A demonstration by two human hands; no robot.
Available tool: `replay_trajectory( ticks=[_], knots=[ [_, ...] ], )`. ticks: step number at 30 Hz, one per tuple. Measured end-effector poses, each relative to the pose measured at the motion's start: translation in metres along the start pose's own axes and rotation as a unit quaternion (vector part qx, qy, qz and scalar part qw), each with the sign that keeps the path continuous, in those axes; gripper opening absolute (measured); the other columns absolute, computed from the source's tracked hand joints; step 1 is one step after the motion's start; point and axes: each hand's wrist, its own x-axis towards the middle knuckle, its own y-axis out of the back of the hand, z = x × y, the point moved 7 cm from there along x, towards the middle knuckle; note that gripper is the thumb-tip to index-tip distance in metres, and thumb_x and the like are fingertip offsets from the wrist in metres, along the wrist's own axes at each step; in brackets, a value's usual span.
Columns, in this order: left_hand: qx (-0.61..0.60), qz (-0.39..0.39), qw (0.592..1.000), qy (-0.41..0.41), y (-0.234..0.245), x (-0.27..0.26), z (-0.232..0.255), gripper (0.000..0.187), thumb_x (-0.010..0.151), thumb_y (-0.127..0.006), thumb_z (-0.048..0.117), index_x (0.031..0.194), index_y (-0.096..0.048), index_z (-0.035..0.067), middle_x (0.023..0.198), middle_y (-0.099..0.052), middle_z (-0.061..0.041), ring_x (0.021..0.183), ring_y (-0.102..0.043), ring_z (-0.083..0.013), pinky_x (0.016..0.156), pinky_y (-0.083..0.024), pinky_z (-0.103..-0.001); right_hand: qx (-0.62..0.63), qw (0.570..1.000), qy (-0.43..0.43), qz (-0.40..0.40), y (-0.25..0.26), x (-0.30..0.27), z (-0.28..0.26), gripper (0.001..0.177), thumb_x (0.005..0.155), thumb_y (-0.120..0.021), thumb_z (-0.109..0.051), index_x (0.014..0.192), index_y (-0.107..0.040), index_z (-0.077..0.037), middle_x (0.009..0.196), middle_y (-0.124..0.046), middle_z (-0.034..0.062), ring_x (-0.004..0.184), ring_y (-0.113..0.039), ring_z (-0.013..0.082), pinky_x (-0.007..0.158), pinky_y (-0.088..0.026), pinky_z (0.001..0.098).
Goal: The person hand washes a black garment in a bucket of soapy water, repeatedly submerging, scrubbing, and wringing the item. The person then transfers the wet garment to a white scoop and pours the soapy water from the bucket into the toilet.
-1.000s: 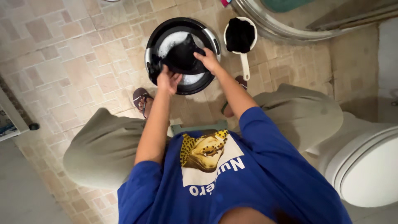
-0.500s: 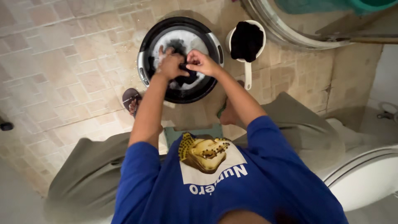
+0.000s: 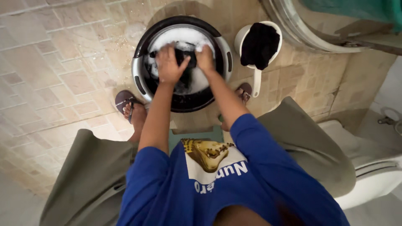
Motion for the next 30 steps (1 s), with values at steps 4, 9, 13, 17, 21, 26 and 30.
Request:
replay_trajectory(
  ticks=[4, 9, 13, 17, 21, 26, 30],
  knots=[
    [0.07, -0.237, 0.957, 0.154, -0.066, -0.016, -0.064, 0.065, 0.096, -0.07, 0.053, 0.139, -0.051, 0.008, 0.138, -0.058, -0.022, 0.133, -0.051, -0.0407, 0.117, -0.04, -0.051, -0.008, 1.0, 0.004, 0.015, -0.028, -0.008, -0.004, 0.036, 0.091, -0.063, -0.015, 0.122, -0.063, 0.002, 0.102, -0.069, 0.0269, 0.094, -0.066, 0.0446, 0.082, -0.053, 0.0503],
    [0.01, -0.34, 0.914, 0.223, -0.123, -0.022, -0.114, 0.078, 0.094, -0.058, 0.042, 0.161, -0.033, 0.01, 0.16, -0.039, -0.025, 0.129, -0.052, -0.0493, 0.107, -0.041, -0.06, -0.203, 0.964, -0.014, -0.171, -0.038, 0.0, 0.018, 0.025, 0.102, -0.053, -0.015, 0.117, -0.069, -0.002, 0.111, -0.071, 0.0247, 0.105, -0.066, 0.0448, 0.092, -0.051, 0.0541],
    [-0.001, -0.13, 0.991, 0.013, -0.072, -0.009, -0.067, 0.092, 0.087, -0.079, 0.051, 0.148, -0.037, -0.005, 0.151, -0.034, -0.038, 0.139, -0.03, -0.0575, 0.116, -0.027, -0.061, 0.016, 0.962, 0.267, 0.057, 0.006, -0.01, -0.019, 0.039, 0.077, -0.06, -0.009, 0.115, -0.066, 0.0, 0.113, -0.069, 0.0239, 0.104, -0.067, 0.0425, 0.095, -0.051, 0.048],
    [-0.039, -0.236, 0.971, 0.023, -0.047, -0.013, -0.043, 0.078, 0.077, -0.088, 0.046, 0.127, -0.054, -0.003, 0.154, -0.031, -0.03, 0.143, -0.028, -0.0542, 0.121, -0.021, -0.059, 0.107, 0.987, 0.089, -0.084, -0.01, 0.027, -0.017, 0.035, 0.087, -0.058, -0.004, 0.122, -0.066, -0.003, 0.111, -0.072, 0.0162, 0.101, -0.067, 0.0328, 0.091, -0.054, 0.0408],
    [-0.035, -0.207, 0.977, -0.043, -0.023, -0.02, -0.027, 0.028, 0.07, -0.085, 0.019, 0.092, -0.071, 0.008, 0.161, -0.037, -0.025, 0.147, -0.03, -0.0514, 0.121, -0.022, -0.054, 0.545, 0.814, -0.131, -0.155, 0.001, 0.002, -0.012, 0.021, 0.105, -0.055, -0.009, 0.125, -0.059, -0.002, 0.099, -0.066, 0.0072, 0.086, -0.061, 0.0175, 0.079, -0.052, 0.032],
    [-0.213, -0.182, 0.954, 0.105, -0.026, -0.001, -0.051, 0.022, 0.093, -0.079, 0.017, 0.106, -0.064, 0.005, 0.1, -0.069, -0.016, 0.115, -0.062, -0.0365, 0.114, -0.035, -0.053, 0.525, 0.836, -0.139, -0.076, 0.017, -0.001, -0.029, 0.021, 0.103, -0.063, -0.017, 0.117, -0.06, -0.002, 0.094, -0.059, 0.006, 0.081, -0.052, 0.016, 0.073, -0.047, 0.0308],
    [-0.151, -0.155, 0.959, 0.185, -0.036, 0.016, -0.073, 0.026, 0.091, -0.077, 0.023, 0.103, -0.063, 0.005, 0.094, -0.07, -0.018, 0.092, -0.068, -0.0379, 0.082, -0.054, -0.049, 0.186, 0.982, -0.031, -0.017, -0.005, 0.004, -0.016, 0.031, 0.102, -0.071, -0.022, 0.12, -0.059, -0.001, 0.107, -0.061, 0.0119, 0.099, -0.057, 0.0232, 0.087, -0.049, 0.0353]
  ],
)
